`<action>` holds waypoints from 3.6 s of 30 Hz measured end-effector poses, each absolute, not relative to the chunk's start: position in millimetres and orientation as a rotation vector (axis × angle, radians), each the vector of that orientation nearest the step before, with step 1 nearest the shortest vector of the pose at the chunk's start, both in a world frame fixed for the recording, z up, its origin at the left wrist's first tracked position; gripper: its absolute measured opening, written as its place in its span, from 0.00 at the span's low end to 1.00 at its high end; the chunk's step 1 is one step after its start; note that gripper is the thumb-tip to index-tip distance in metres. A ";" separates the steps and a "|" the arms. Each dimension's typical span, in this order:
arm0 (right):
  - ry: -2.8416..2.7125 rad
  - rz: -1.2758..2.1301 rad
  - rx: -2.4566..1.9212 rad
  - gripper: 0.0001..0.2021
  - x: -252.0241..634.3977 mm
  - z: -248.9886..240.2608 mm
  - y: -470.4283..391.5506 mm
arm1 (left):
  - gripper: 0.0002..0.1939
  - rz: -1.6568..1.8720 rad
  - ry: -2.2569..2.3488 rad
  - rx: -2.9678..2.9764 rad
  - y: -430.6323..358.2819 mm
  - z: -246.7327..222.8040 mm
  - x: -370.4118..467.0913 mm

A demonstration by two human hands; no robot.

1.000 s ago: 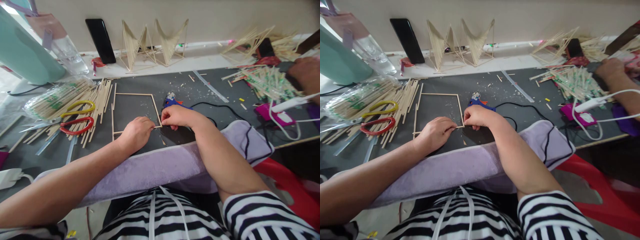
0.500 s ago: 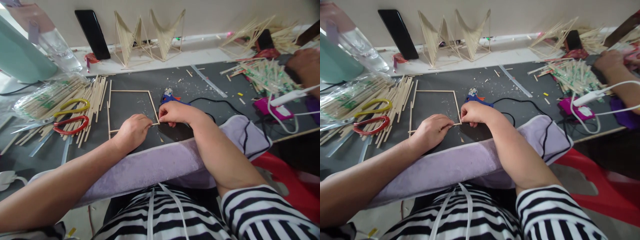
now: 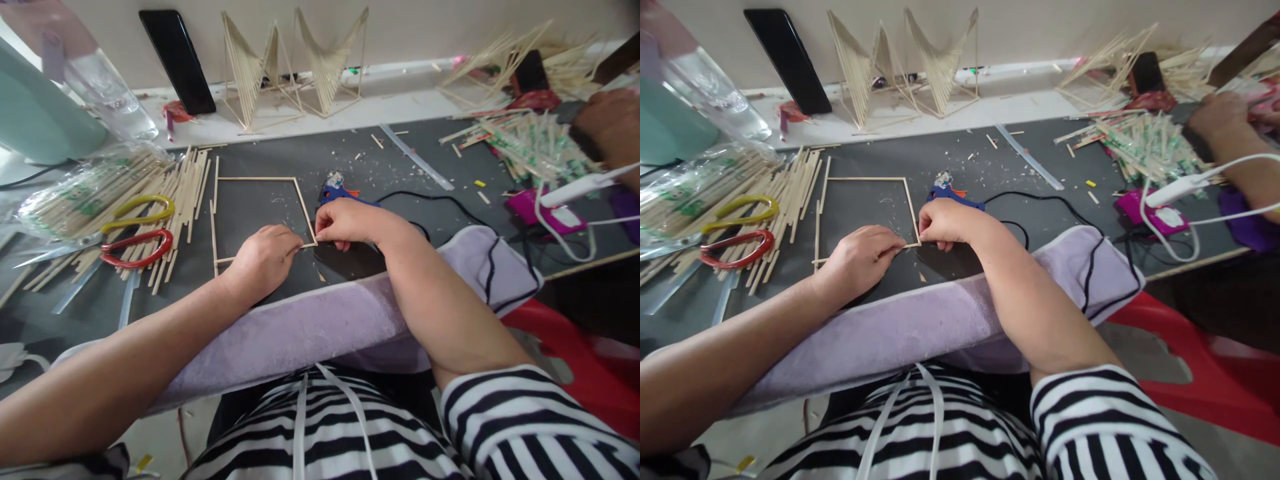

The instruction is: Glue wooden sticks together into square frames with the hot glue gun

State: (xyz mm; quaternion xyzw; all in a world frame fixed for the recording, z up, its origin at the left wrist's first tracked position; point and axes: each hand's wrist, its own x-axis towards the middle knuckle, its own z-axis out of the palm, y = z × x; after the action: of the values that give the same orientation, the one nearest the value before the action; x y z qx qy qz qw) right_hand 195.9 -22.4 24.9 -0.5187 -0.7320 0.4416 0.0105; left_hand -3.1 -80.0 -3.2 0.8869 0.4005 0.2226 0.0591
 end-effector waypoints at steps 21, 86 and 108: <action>-2.285 1.392 -1.617 0.02 195.7 26.4 -22.9 | 0.11 0.661 1.197 2.716 -79.8 -2.8 -3.4; -2.313 1.366 -1.634 0.04 198.1 25.9 -21.7 | 0.11 0.698 1.187 2.737 -79.1 -7.1 -5.0; -2.310 1.377 -1.636 0.05 198.8 25.2 -20.5 | 0.12 0.698 1.179 2.741 -79.0 -7.8 -5.4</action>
State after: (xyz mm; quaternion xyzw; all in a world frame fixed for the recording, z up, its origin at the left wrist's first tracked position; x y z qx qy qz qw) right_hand 198.8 -20.5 25.2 -0.5198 -0.7338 0.4375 -0.0030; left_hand -5.4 -79.0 -7.8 0.8938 0.3844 0.2277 0.0387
